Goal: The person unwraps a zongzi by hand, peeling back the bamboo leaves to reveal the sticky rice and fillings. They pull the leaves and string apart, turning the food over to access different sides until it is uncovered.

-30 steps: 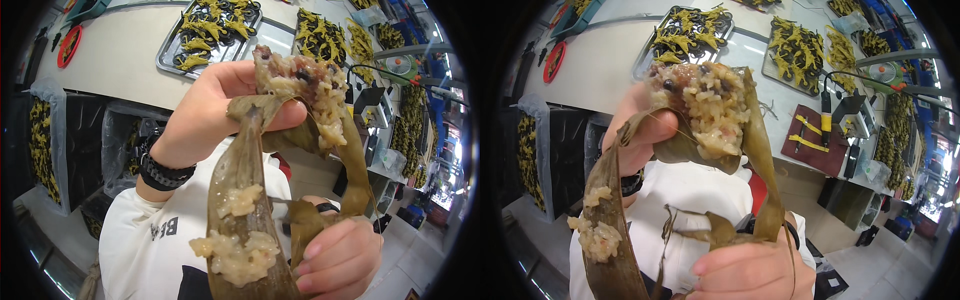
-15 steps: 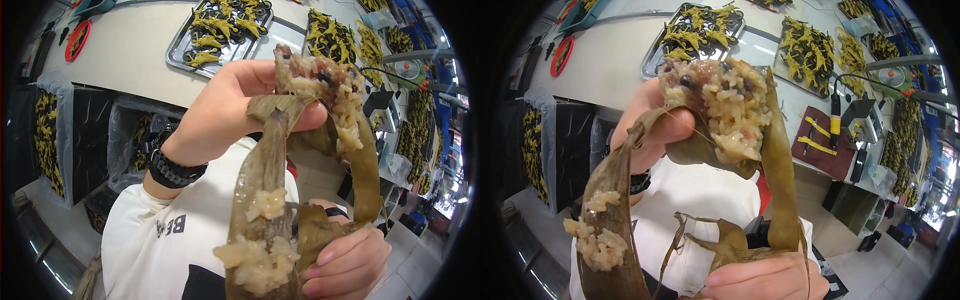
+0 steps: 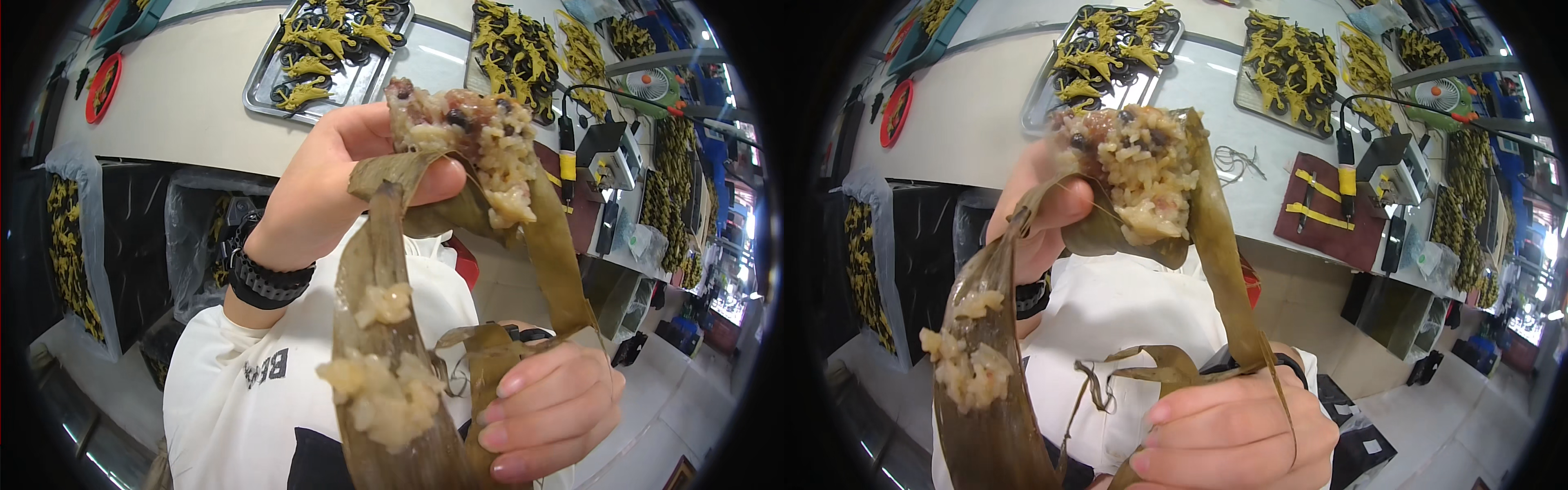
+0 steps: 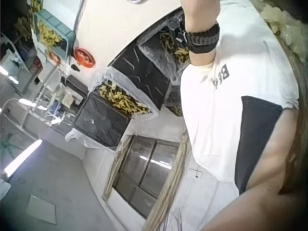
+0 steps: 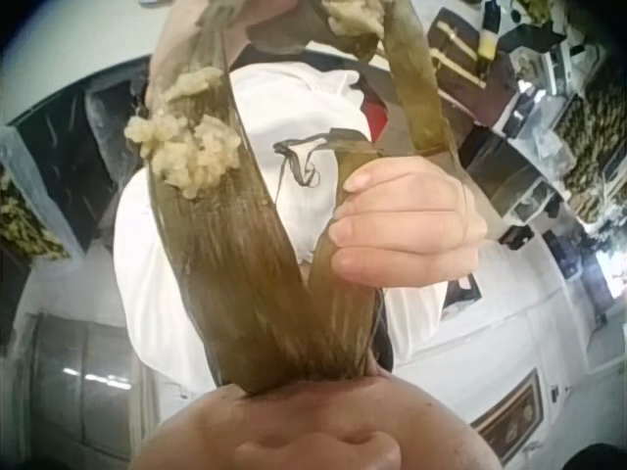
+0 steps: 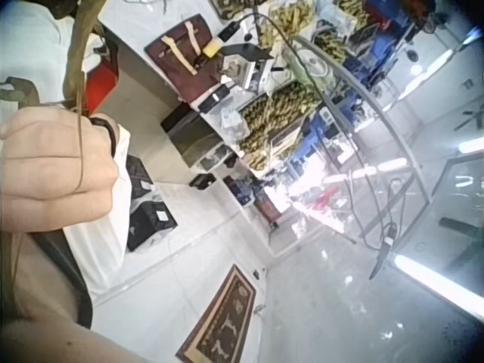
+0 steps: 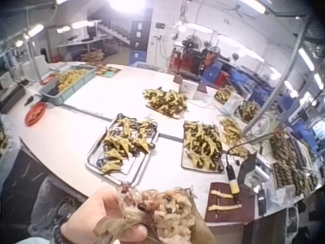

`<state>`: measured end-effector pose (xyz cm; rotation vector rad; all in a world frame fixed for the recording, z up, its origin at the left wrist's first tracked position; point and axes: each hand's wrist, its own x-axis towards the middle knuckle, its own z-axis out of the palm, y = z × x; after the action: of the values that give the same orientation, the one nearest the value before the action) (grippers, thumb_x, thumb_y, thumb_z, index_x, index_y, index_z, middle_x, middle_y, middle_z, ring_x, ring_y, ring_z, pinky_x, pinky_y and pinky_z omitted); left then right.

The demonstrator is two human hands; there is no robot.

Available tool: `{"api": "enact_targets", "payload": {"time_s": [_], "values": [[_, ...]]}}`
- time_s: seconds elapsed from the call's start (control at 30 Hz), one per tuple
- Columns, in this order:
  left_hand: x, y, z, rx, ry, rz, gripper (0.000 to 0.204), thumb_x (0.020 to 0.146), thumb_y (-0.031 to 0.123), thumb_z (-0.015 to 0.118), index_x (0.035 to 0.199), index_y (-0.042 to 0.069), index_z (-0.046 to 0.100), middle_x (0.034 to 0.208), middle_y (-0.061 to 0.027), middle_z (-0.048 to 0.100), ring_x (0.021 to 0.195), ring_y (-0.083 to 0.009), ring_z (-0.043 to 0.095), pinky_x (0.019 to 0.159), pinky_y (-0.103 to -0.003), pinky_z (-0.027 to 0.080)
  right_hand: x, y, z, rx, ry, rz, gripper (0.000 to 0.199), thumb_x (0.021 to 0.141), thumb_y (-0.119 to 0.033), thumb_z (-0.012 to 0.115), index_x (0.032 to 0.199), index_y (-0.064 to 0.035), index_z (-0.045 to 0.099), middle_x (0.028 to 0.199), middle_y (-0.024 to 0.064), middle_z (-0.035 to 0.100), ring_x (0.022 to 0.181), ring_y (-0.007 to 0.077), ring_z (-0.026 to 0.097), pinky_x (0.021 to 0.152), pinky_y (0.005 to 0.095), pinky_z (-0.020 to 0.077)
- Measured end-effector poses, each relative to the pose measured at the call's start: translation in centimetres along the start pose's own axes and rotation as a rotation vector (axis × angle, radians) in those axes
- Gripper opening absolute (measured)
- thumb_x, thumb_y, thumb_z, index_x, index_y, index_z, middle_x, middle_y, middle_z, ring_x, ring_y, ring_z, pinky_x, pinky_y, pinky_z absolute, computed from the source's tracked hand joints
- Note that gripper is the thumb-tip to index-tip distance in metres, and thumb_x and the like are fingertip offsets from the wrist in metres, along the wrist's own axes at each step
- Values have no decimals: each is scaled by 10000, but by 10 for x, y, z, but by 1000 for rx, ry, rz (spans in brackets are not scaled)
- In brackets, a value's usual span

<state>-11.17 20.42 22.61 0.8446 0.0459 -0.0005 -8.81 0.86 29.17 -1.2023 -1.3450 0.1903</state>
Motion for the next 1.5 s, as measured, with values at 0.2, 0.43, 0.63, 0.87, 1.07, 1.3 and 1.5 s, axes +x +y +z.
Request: {"api": "enact_targets", "payload": {"time_s": [0.2,0.43,0.63,0.87,1.07,1.3,1.5], "values": [[1,-7,-5,50,54,-114,260,743,96,656,977,6,590,887,-40,617,786,-83,578,707,-217,469,-21,17,-1,-2,17,156,93,664,35,571,727,52,638,639,118,605,534,194,563,553,300,492],[2,-31,-22,56,103,-218,288,748,119,652,998,0,572,901,-48,611,778,-91,586,701,-227,484,-35,25,-6,501,187,436,292,538,165,565,820,107,610,738,175,618,630,234,587,638,336,486],[10,-30,-14,32,54,-334,287,748,114,648,997,-4,566,903,-56,611,779,-99,589,693,-235,492,-55,16,-18,663,313,405,432,584,134,581,1010,105,508,701,179,603,652,253,584,663,357,473],[8,-35,-28,24,105,-259,247,764,108,633,972,-8,568,902,-62,614,793,-108,582,719,-232,466,-56,25,-39,521,205,380,815,601,107,606,1259,55,128,628,131,569,579,227,567,625,363,480],[17,-33,-32,-34,109,-229,257,795,111,592,1016,-15,555,947,-66,603,847,-104,566,751,-222,445,-43,21,-30,474,335,450,933,598,101,612,1287,62,-17,642,136,579,572,222,575,629,354,483],[24,-31,-27,-49,144,-239,236,807,93,569,1012,-22,558,958,-64,601,857,-96,562,770,-228,441,-30,36,-54,658,-33,167,956,683,52,613,1291,21,-124,689,131,599,625,231,592,656,380,483],[36,-37,-17,-13,154,-268,228,806,103,576,999,-19,570,939,-53,607,836,-92,563,745,-222,441,-9,12,-20,208,600,182,437,782,-65,490,1143,-66,244,631,120,538,535,221,505,548,357,438]]}}
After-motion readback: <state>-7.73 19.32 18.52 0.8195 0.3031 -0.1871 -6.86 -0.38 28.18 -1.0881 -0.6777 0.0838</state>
